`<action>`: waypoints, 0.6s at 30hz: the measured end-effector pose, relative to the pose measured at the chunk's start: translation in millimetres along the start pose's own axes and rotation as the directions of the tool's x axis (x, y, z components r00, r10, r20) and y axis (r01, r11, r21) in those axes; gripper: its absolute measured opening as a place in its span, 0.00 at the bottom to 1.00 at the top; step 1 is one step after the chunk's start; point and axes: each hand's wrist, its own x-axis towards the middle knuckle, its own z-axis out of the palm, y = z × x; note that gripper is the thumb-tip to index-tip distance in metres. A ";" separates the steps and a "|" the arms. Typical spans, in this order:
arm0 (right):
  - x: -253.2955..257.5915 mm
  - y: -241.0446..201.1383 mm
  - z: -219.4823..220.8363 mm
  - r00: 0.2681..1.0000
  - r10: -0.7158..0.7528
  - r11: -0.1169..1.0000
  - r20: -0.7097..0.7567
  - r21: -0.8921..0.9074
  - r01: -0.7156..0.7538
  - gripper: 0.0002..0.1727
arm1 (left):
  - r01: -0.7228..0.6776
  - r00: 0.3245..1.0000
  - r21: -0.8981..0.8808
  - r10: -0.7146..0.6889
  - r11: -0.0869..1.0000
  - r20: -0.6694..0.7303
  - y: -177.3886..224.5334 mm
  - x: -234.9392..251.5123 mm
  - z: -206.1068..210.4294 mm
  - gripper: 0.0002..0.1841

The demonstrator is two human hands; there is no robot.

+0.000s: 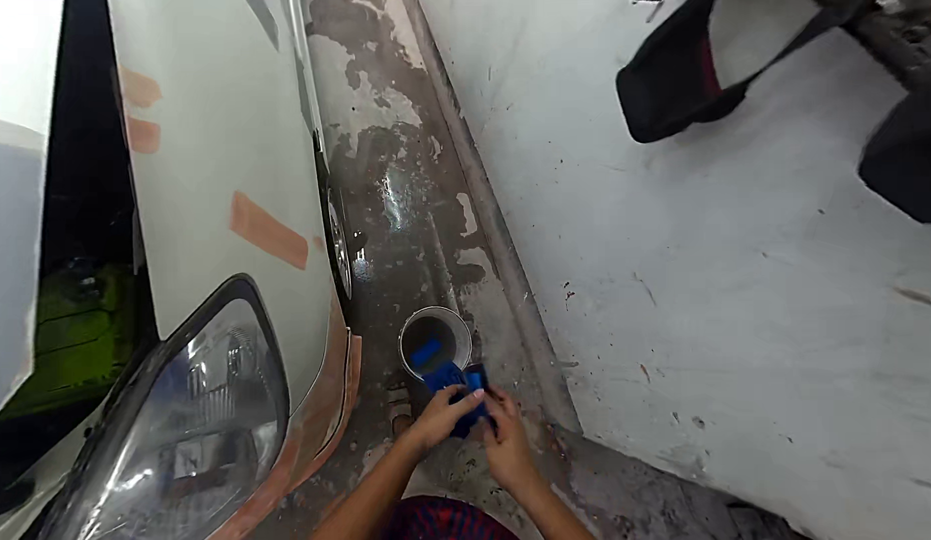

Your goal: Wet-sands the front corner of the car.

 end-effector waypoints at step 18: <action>405.5 250.7 150.9 0.636 0.403 0.879 0.659 -0.473 -0.067 0.17 | 0.019 0.607 -0.384 -0.316 0.923 -0.729 -165.2 241.2 -51.5 0.16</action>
